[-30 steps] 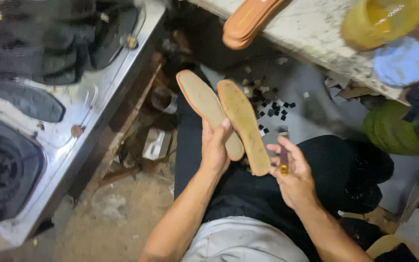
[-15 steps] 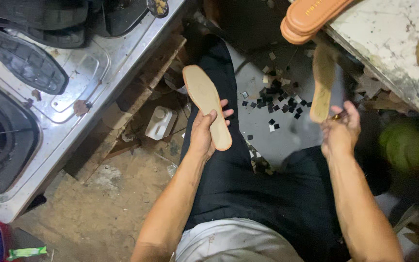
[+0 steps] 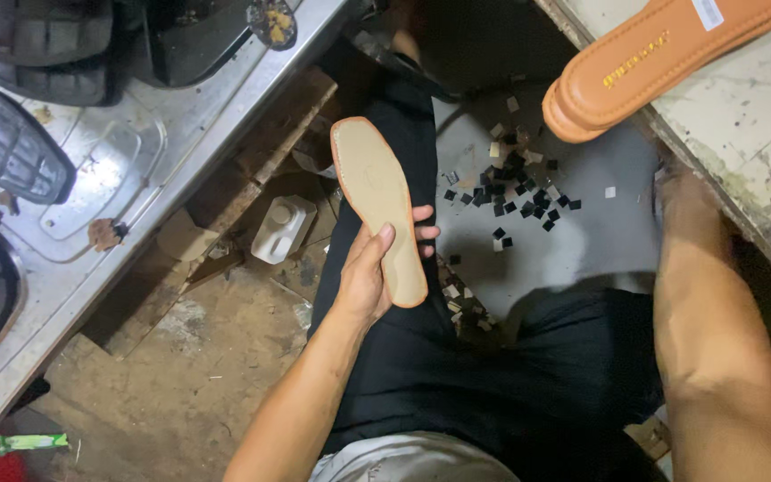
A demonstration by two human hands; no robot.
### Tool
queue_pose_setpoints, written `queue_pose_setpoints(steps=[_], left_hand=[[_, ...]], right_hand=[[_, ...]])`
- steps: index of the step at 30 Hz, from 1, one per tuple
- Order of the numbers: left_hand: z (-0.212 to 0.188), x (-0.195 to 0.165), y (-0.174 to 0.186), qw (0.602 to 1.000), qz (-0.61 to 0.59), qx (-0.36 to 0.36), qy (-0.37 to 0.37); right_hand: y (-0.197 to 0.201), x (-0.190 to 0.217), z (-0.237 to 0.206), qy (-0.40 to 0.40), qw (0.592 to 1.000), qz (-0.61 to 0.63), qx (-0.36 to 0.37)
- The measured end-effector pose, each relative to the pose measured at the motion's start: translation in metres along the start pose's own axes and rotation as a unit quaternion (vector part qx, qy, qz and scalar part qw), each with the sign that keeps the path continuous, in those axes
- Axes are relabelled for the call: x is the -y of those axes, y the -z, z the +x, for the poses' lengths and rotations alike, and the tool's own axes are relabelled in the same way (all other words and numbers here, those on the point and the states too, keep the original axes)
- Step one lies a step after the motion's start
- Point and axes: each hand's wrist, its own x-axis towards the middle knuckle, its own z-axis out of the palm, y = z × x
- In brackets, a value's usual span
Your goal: The person sits on the floor holding a sandal insole in one hand and brushes yellow adhesive from a jar onto the insole surface using a brush. They repeatedly dip the brush into the jar, spread the adhesive across the insole, and work through a stack of insoles one at a time.
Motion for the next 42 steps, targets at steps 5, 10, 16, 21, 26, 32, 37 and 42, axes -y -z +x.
queue_pose_setpoints(steps=[5,10,16,21,26,32,37,42], left_hand=[[0.007,0.001,-0.002,1.000,0.000,0.000,0.013],[0.012,0.005,-0.003,1.000,-0.005,0.003,0.020],[0.008,0.007,-0.003,1.000,0.005,0.010,0.019],[0.003,0.007,-0.004,1.000,0.006,0.017,0.010],[-0.007,0.009,-0.005,1.000,0.012,0.018,0.009],[-0.010,0.014,-0.007,1.000,0.015,0.020,0.011],[-0.002,0.012,-0.006,1.000,0.007,0.017,0.019],[0.005,0.010,-0.006,0.999,0.005,0.018,0.029]], right_hand=[[-0.020,0.013,0.046,0.018,0.999,0.030,0.039],[-0.024,0.014,0.064,0.024,0.996,0.050,0.074],[-0.001,-0.002,0.049,0.038,0.990,0.082,0.107],[0.046,-0.041,-0.013,0.025,0.986,0.109,0.125],[0.075,-0.062,-0.054,-0.029,0.999,0.028,-0.012],[0.074,-0.059,-0.048,-0.035,0.999,-0.003,-0.040],[0.056,-0.063,-0.028,-0.039,0.998,-0.016,-0.046],[0.041,-0.071,-0.010,-0.045,0.998,-0.019,-0.048]])
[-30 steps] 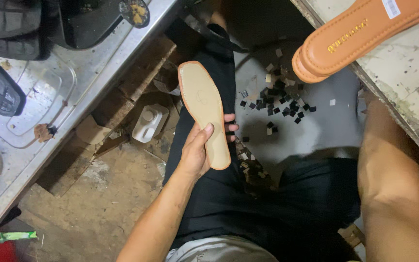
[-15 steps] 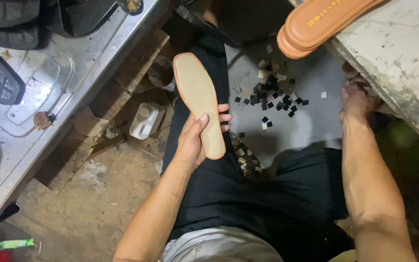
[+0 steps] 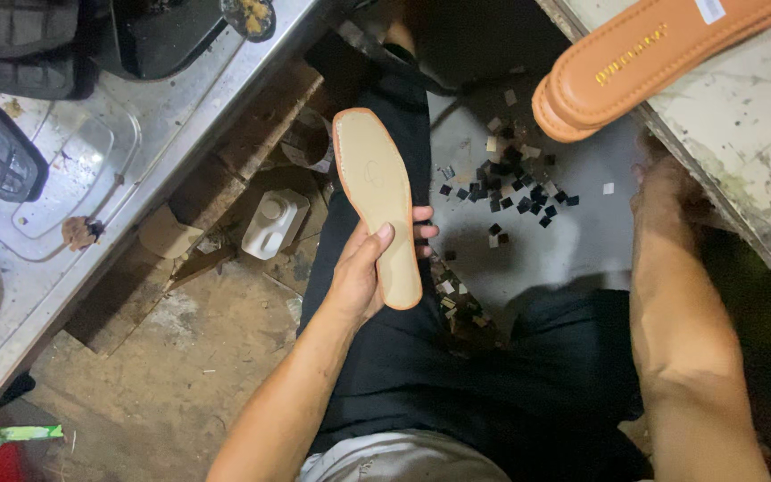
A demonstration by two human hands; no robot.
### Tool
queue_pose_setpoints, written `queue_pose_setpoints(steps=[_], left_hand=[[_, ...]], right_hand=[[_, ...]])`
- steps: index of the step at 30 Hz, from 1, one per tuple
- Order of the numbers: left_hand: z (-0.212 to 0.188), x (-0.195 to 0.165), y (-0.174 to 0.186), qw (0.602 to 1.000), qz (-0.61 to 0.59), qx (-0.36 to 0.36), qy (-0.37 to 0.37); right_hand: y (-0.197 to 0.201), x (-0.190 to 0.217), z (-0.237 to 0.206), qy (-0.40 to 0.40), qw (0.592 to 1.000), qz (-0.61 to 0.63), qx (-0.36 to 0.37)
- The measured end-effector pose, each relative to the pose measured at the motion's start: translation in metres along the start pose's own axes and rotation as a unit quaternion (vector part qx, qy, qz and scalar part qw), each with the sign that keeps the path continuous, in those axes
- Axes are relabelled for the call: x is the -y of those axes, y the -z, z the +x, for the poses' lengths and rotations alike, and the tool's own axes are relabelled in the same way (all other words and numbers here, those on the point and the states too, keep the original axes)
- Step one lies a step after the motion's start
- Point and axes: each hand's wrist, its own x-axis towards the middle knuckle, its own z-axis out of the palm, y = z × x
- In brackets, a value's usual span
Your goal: The person sits on the floor holding a sandal insole in one hand and brushes yellow adhesive from a jar onto the insole surface using a brush. They repeatedly dip the brush into the jar, spread the adhesive across the insole, and work through a stack of insoles one at a time.
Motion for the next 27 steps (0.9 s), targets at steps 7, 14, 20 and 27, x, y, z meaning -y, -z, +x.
queue_pose_setpoints(steps=[7,14,20,27], left_hand=[[0.005,-0.001,-0.001,1.000,-0.009,0.005,0.013],[0.006,0.000,-0.002,1.000,-0.011,0.006,0.015],[0.006,0.000,-0.001,1.000,-0.023,0.011,0.016],[0.011,0.001,-0.002,0.999,-0.044,0.008,0.022]], right_hand=[[-0.006,-0.010,0.011,0.001,1.000,0.003,0.004],[0.008,-0.020,0.000,0.006,1.000,0.019,-0.009],[-0.010,0.005,0.026,0.036,0.999,0.032,0.019],[-0.065,0.051,0.075,0.053,0.994,0.049,0.082]])
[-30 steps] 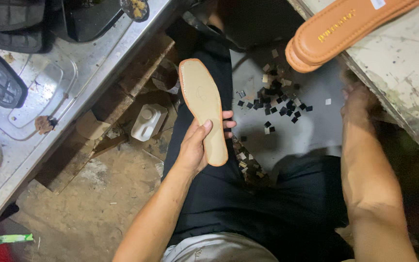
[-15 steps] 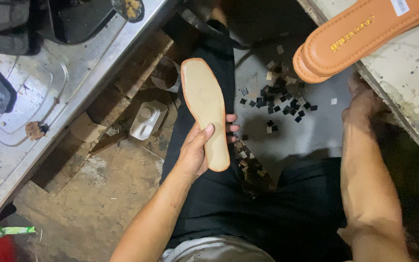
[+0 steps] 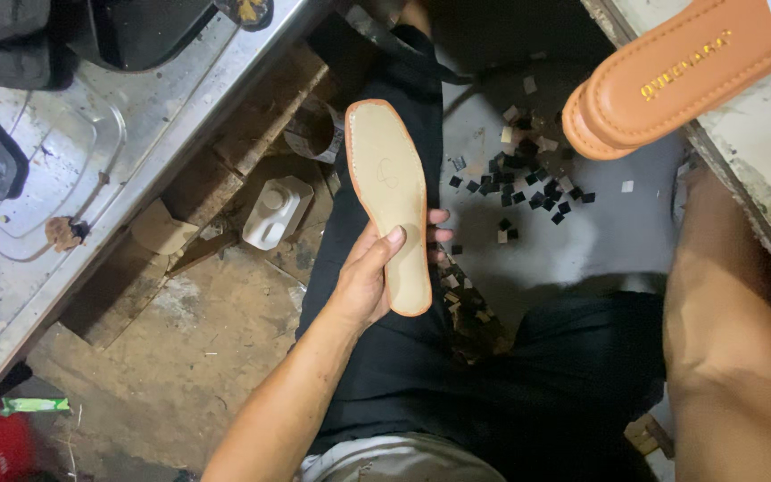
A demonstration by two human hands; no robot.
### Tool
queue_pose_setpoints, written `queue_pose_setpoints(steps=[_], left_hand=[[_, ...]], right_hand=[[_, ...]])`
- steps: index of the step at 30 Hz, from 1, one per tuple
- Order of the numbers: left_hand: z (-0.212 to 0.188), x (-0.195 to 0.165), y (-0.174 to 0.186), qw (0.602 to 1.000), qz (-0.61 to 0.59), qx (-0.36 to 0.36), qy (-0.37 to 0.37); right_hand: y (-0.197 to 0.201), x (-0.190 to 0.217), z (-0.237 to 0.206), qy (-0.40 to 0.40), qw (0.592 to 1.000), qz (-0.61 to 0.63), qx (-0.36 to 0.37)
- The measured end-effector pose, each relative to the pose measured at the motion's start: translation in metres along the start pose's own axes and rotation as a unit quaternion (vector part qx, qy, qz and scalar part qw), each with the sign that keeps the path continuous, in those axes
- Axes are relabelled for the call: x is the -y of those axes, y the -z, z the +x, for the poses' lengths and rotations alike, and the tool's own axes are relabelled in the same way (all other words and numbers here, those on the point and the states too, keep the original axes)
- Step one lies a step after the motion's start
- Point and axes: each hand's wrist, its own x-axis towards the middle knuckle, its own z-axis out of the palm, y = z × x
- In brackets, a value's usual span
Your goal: The person sits on the floor holding a sandal insole in one hand and brushes yellow adhesive from a jar onto the insole surface using a brush. They repeatedly dip the brush into the jar, spread the adhesive across the insole, and work through a stack of insoles one at a time.
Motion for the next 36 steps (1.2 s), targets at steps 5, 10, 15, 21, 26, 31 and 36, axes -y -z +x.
queue_pose_setpoints(steps=[5,10,15,21,26,31,36], left_hand=[[0.001,0.000,0.001,1.000,-0.004,0.006,0.005],[0.000,-0.001,0.001,1.000,-0.002,-0.001,0.009],[-0.001,-0.001,-0.002,1.000,-0.010,0.010,0.006],[-0.009,0.000,-0.006,0.999,0.036,0.009,-0.002],[-0.021,0.004,-0.003,0.997,0.074,0.021,-0.031],[-0.039,0.012,0.005,0.996,0.040,0.071,-0.029],[-0.055,0.021,0.004,0.995,0.088,0.044,-0.005]], right_hand=[[0.004,-0.005,0.002,0.005,1.000,0.007,0.006],[0.041,-0.029,-0.032,0.008,0.999,0.021,-0.031],[0.072,-0.047,-0.093,0.004,0.999,0.007,-0.046],[0.074,-0.048,-0.212,-0.019,0.970,-0.225,0.086],[0.077,-0.006,-0.297,-0.029,0.963,-0.241,0.116],[0.099,0.073,-0.338,-0.083,0.969,-0.174,0.152],[0.134,0.170,-0.365,0.050,0.984,-0.045,0.166]])
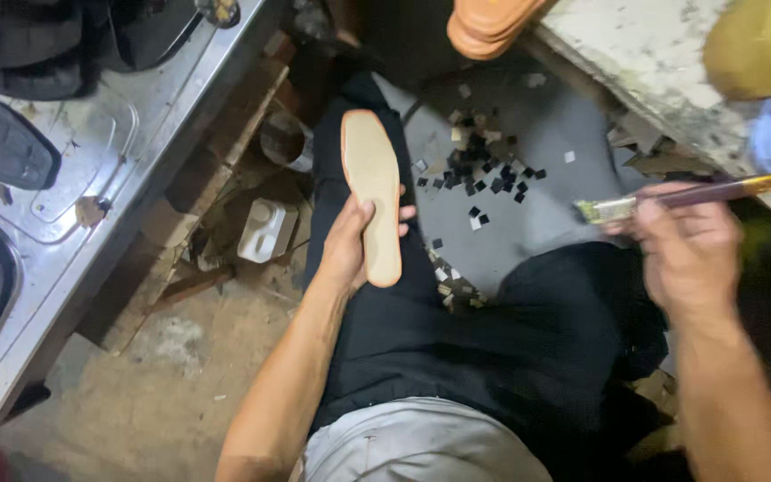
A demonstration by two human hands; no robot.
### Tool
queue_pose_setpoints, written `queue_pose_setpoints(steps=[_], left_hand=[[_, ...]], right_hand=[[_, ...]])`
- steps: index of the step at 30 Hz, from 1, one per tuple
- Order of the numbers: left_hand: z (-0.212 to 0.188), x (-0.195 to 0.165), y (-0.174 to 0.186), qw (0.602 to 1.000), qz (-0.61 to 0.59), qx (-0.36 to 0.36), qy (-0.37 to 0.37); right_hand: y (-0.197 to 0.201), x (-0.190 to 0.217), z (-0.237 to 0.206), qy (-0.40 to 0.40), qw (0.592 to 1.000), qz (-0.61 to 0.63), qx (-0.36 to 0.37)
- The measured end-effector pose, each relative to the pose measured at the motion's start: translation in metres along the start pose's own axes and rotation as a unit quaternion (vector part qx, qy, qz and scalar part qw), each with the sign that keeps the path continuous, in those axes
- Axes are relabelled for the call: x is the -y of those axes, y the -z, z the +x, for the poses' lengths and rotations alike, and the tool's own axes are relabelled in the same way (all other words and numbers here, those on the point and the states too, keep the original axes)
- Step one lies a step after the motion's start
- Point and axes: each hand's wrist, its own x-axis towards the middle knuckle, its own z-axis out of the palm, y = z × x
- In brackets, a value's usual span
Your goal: The person sits on the floor holding a sandal insole in one hand and brushes yellow adhesive from a jar onto the insole surface using a brush. They repeatedly dip the brush into the jar, spread the adhesive across the insole, and work through a stack of insoles one at a time.
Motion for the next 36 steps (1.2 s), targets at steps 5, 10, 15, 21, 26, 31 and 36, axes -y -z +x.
queue_pose_setpoints(steps=[5,10,15,21,26,31,36], left_hand=[[-0.039,0.014,-0.018,0.999,0.011,0.014,0.042],[-0.073,0.011,-0.031,0.998,-0.008,0.046,0.052],[-0.094,-0.010,-0.048,0.999,-0.006,0.028,0.020],[-0.116,-0.030,-0.077,0.996,0.002,0.084,0.027],[-0.131,-0.037,-0.088,0.995,-0.036,0.077,0.042],[-0.135,-0.037,-0.100,0.994,0.041,0.099,0.038],[-0.134,-0.034,-0.132,0.984,0.128,0.124,0.014]], right_hand=[[0.038,0.079,0.029,0.155,0.980,-0.124,-0.010],[0.052,0.108,0.062,0.220,0.940,-0.262,0.009],[0.064,0.102,0.098,0.228,0.916,-0.323,-0.069],[0.079,0.117,0.113,0.381,0.692,-0.604,-0.108],[0.079,0.143,0.095,0.199,0.919,-0.311,-0.136],[0.088,0.153,0.072,0.207,0.926,-0.282,-0.141],[0.084,0.146,0.042,0.165,0.931,-0.287,-0.151]])
